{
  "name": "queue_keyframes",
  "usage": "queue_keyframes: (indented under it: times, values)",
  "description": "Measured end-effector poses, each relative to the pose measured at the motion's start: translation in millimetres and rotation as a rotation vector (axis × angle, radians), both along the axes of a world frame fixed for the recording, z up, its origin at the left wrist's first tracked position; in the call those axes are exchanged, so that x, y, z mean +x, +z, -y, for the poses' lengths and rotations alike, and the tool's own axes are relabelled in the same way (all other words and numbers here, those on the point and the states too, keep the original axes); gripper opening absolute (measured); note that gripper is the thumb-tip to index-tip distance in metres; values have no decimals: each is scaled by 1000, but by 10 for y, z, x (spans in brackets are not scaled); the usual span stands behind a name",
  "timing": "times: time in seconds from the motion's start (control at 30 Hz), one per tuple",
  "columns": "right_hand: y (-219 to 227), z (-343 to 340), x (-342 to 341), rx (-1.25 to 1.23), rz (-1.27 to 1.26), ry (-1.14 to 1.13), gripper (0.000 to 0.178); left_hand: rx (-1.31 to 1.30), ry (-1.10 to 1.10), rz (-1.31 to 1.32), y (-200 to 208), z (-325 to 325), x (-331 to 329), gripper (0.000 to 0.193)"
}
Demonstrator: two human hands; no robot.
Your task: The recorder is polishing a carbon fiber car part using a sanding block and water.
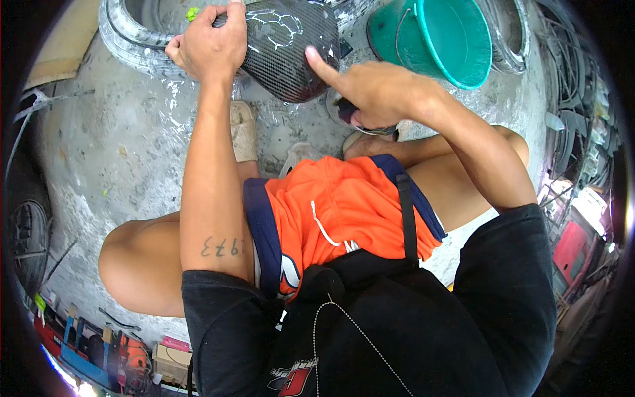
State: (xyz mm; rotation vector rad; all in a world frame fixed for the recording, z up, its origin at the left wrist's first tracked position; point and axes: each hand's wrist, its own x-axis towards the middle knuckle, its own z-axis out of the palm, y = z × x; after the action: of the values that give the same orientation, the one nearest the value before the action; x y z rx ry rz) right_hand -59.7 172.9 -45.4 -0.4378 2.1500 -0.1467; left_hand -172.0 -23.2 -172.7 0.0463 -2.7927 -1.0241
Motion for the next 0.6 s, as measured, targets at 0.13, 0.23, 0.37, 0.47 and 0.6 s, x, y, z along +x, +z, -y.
queue_keyframes:
  times: [0.13,0.23,0.37,0.47,0.6]
  values:
    - [54,-174,-30,-255,-164,-148,108,18,13,34,37,-10,-40,49]
    - [180,-108,-415,-232,-263,-197,109,14,7,38,39,-34,-22,51]
    - [-55,-10,-549,-159,-255,-123,111,24,12,47,33,-34,1,53]
    - [-20,105,-285,8,21,0,118,29,50,26,-25,-22,15,48]
    - [-58,-814,-152,-438,-262,88,70,27,7,70,12,16,4,54]
